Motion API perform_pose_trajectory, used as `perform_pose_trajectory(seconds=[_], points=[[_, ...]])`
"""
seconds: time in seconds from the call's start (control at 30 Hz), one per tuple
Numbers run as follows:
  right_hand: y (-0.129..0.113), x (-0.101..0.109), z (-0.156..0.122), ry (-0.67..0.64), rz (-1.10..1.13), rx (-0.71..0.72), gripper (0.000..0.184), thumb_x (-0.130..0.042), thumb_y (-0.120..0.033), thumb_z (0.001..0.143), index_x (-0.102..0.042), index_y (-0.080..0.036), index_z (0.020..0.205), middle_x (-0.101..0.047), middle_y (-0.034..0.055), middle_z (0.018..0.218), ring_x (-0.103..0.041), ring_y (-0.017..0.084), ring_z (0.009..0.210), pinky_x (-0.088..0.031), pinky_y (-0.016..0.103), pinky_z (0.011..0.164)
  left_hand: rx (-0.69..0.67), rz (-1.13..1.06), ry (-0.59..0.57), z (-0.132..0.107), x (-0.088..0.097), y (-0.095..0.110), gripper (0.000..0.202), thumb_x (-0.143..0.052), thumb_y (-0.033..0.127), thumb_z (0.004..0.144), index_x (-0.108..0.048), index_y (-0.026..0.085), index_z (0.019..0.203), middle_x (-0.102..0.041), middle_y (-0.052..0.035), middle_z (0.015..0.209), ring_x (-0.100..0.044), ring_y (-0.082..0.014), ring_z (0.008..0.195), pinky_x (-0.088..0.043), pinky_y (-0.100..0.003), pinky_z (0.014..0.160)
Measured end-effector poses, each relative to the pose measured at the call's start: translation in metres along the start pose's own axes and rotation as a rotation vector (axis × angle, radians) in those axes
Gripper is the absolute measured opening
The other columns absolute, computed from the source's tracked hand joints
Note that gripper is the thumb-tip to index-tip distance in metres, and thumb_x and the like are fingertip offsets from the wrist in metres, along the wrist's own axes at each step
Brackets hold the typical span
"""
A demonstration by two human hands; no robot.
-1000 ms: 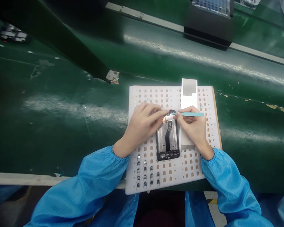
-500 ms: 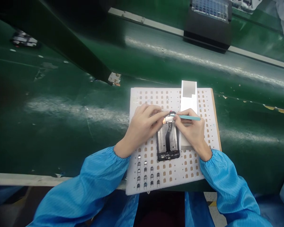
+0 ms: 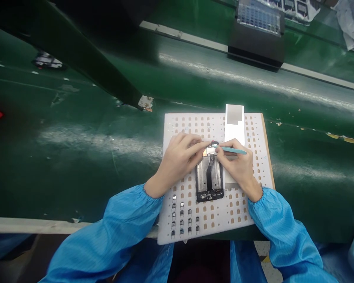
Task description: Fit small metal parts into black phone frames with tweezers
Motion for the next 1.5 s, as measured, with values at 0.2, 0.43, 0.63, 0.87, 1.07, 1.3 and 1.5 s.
perform_pose_trajectory(seconds=[0.2, 0.43, 0.63, 0.87, 1.07, 1.3, 1.5], points=[[-0.004, -0.001, 0.0, -0.016, -0.033, 0.036, 0.006, -0.072, -0.029, 0.104, -0.073, -0.024, 0.1, -0.079, 0.0019, 0.095, -0.081, 0.023, 0.088, -0.072, 0.033, 0.076, -0.005, 0.006, 0.009, 0.0, 0.001, 0.001, 0.027, -0.057, 0.019, 0.108, -0.069, 0.022, 0.131, -0.07, -0.0084, 0.113, -0.057, -0.0261, 0.1, -0.048, -0.04, 0.081], [-0.002, -0.001, -0.001, 0.017, -0.046, 0.046, 0.006, -0.07, -0.028, 0.103, -0.072, -0.024, 0.1, -0.079, 0.0015, 0.095, -0.081, 0.022, 0.087, -0.072, 0.031, 0.074, 0.013, -0.027, 0.016, 0.0, 0.0, -0.002, 0.025, -0.057, 0.02, 0.108, -0.069, 0.023, 0.13, -0.071, -0.0082, 0.115, -0.059, -0.0256, 0.101, -0.048, -0.041, 0.083], [-0.005, 0.0, 0.0, 0.02, -0.059, 0.107, 0.009, -0.069, -0.029, 0.103, -0.071, -0.024, 0.096, -0.079, 0.002, 0.091, -0.081, 0.023, 0.082, -0.071, 0.033, 0.074, 0.058, -0.085, -0.008, 0.001, -0.006, -0.009, 0.026, -0.054, 0.021, 0.109, -0.072, 0.023, 0.127, -0.07, -0.0082, 0.114, -0.059, -0.0248, 0.103, -0.048, -0.041, 0.087], [0.002, -0.001, 0.002, 0.04, 0.002, 0.116, 0.016, -0.069, -0.037, 0.098, -0.069, -0.025, 0.088, -0.076, 0.0, 0.081, -0.078, 0.022, 0.073, -0.068, 0.033, 0.074, 0.092, -0.073, -0.07, 0.002, -0.015, -0.012, 0.031, -0.05, 0.023, 0.11, -0.072, 0.023, 0.131, -0.068, -0.0086, 0.118, -0.058, -0.0245, 0.108, -0.048, -0.04, 0.094], [-0.005, 0.041, 0.0, 0.211, 0.128, 0.108, 0.022, -0.072, -0.042, 0.101, -0.07, -0.021, 0.097, -0.079, 0.0053, 0.091, -0.081, 0.025, 0.085, -0.068, 0.034, 0.075, 0.09, -0.016, -0.143, 0.009, -0.019, -0.014, 0.035, -0.051, 0.022, 0.108, -0.071, 0.024, 0.137, -0.068, -0.0085, 0.118, -0.06, -0.0235, 0.108, -0.05, -0.039, 0.096], [0.045, 0.153, -0.013, 0.459, 0.173, -0.023, 0.038, -0.086, -0.052, 0.09, -0.071, -0.018, 0.099, -0.079, 0.0119, 0.094, -0.082, 0.033, 0.094, -0.07, 0.042, 0.089, 0.218, 0.116, -0.128, 0.004, -0.008, 0.01, 0.045, -0.048, 0.023, 0.106, -0.062, 0.024, 0.149, -0.065, -0.014, 0.135, -0.06, -0.0312, 0.123, -0.051, -0.047, 0.105], [0.108, 0.186, -0.028, 0.544, 0.18, -0.141, 0.048, -0.089, -0.059, 0.083, -0.07, -0.015, 0.091, -0.077, 0.0145, 0.085, -0.082, 0.035, 0.084, -0.072, 0.037, 0.072, 0.682, 0.203, -0.241, -0.032, -0.027, 0.036, 0.099, -0.071, 0.059, 0.092, -0.026, 0.02, 0.171, -0.046, -0.0246, 0.157, -0.048, -0.0463, 0.143, -0.05, -0.055, 0.109]])
Point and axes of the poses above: each hand's wrist, its own z-axis towards the middle knuckle, its own x-axis out of the back of the hand, y = z × x, the point moved 10 cm from there along z, towards the middle knuckle
